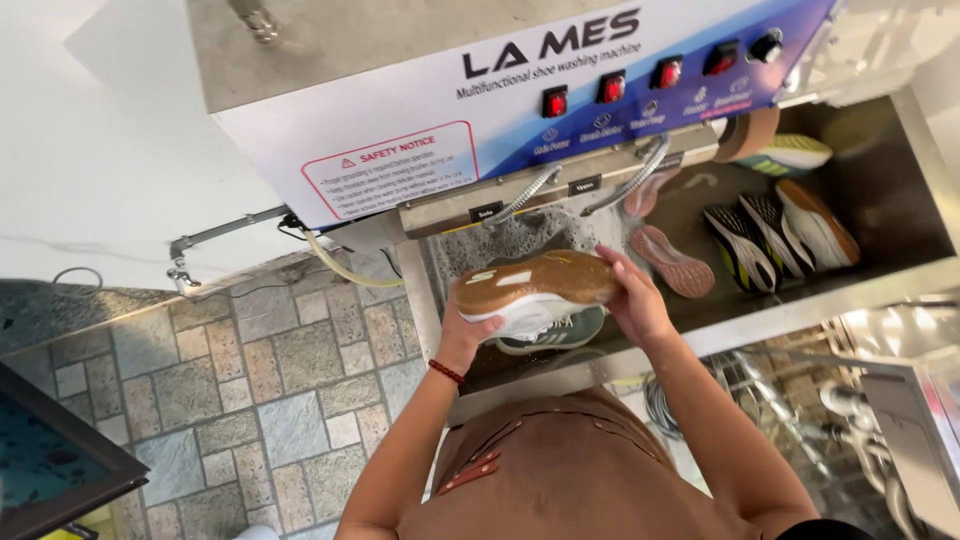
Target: Washing and rinsing white sneakers using a specialized shoe washing machine and a sink.
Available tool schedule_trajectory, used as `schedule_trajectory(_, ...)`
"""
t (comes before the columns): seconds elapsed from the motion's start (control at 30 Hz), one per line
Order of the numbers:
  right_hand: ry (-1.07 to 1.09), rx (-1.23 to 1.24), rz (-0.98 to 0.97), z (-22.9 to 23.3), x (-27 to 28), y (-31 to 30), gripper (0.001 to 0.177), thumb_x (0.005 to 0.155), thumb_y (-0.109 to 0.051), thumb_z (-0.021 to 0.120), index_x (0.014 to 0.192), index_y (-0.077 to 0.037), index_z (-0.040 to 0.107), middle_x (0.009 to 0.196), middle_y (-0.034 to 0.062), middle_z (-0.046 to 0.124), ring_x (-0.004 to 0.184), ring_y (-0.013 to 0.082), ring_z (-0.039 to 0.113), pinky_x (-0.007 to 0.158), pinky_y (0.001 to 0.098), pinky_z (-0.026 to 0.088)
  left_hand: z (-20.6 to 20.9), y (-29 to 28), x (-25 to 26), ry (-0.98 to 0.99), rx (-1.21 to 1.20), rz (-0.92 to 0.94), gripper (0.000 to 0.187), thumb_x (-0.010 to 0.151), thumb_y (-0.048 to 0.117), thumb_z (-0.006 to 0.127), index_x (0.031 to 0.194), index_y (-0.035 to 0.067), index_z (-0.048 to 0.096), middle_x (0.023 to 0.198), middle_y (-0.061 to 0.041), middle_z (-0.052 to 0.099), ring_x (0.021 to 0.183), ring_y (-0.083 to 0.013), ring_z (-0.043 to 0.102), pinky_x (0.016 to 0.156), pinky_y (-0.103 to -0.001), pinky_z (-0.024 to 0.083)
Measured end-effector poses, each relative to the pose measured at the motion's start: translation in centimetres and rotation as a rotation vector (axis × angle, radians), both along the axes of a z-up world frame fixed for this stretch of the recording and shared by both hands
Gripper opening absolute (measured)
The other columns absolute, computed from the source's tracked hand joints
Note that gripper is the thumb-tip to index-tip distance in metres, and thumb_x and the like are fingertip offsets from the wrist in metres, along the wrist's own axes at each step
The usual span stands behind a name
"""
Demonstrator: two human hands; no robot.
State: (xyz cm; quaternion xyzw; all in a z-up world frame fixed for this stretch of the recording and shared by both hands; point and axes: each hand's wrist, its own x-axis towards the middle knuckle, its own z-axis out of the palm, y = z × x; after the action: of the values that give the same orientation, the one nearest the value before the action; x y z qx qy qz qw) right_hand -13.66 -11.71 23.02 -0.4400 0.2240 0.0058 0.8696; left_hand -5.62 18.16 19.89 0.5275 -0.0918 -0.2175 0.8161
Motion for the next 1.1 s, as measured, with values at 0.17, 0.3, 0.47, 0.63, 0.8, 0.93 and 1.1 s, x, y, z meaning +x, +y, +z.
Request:
schedule_trajectory(0.17,0.067,-0.061,-0.039,1.2,-0.9,0.0,0.057,0.105,-0.035,0.049,0.154,-0.006,0.044,0.135,0.0116,0.062,0.117,0.0211,0.061,0.095,0.0384,0.052,-2.1,-0.7,0.9,0.206,0.047,-0.039,0.078,0.087,0.037,0.076,0.147,0.002,0.041,0.137,-0.012,0.059,0.127,-0.0218,0.056,0.111,-0.038,0.042)
schedule_trajectory(0.3,0.096,-0.171,-0.088,0.9,-1.8,0.0,0.057,0.107,-0.037,0.046,0.154,-0.005,0.044,0.125,0.0117,0.063,0.105,0.0204,0.062,0.082,0.0385,0.054,-3.6,-1.3,1.1,0.315,0.054,-0.091,0.071,0.1,0.055,0.059,0.139,-0.003,0.05,0.131,-0.013,0.063,0.119,-0.0215,0.062,0.103,-0.038,0.049)
schedule_trajectory(0.47,0.075,-0.202,-0.125,1.3,-2.5,-0.1,0.057,0.108,-0.038,0.046,0.153,-0.003,0.045,0.123,0.0132,0.064,0.099,0.0216,0.064,0.078,0.0387,0.055,-1.2,-2.1,1.6,0.399,0.029,-0.2,0.069,0.099,0.062,0.051,0.131,0.001,0.051,0.116,-0.018,0.066,0.098,-0.0239,0.07,0.072,-0.041,0.063)
schedule_trajectory(0.63,0.094,-0.27,-0.151,2.4,-2.0,-0.3,0.055,0.107,-0.041,0.045,0.144,-0.002,0.05,0.118,0.0125,0.067,0.094,0.0202,0.068,0.075,0.0366,0.059,0.5,-2.2,1.9,0.436,0.021,-0.206,0.065,0.092,0.061,0.054,0.128,0.006,0.05,0.116,-0.014,0.065,0.098,-0.0211,0.07,0.071,-0.041,0.064)
schedule_trajectory(0.8,0.216,-0.474,-0.241,2.9,-0.5,-0.7,0.056,0.111,-0.047,0.046,0.106,0.005,0.066,0.08,0.0102,0.068,0.057,0.0173,0.063,0.048,0.0303,0.052,0.8,-1.8,2.1,0.494,-0.015,-0.103,0.071,0.089,0.044,0.073,0.143,0.007,0.044,0.13,-0.011,0.063,0.118,-0.0193,0.063,0.102,-0.036,0.051)
schedule_trajectory(0.93,0.286,-0.623,-0.287,6.1,0.8,0.3,0.062,0.112,-0.049,0.045,0.1,0.007,0.071,0.068,0.0075,0.062,0.047,0.0148,0.054,0.042,0.0293,0.044,4.2,-1.5,3.0,0.442,-0.199,-0.228,0.075,0.094,0.043,0.075,0.145,-0.005,0.049,0.134,-0.018,0.064,0.123,-0.028,0.063,0.108,-0.041,0.051)
schedule_trajectory(1.1,-0.014,-0.696,-0.306,7.2,0.6,0.6,0.054,0.112,-0.046,0.04,0.119,-0.002,0.071,0.069,-0.0001,0.06,0.05,0.0064,0.047,0.043,0.0233,0.036,5.1,-0.8,2.9,0.775,-0.297,-0.327,0.082,0.089,0.064,0.06,0.146,0.005,0.05,0.135,-0.016,0.064,0.121,-0.0311,0.066,0.096,-0.049,0.058)
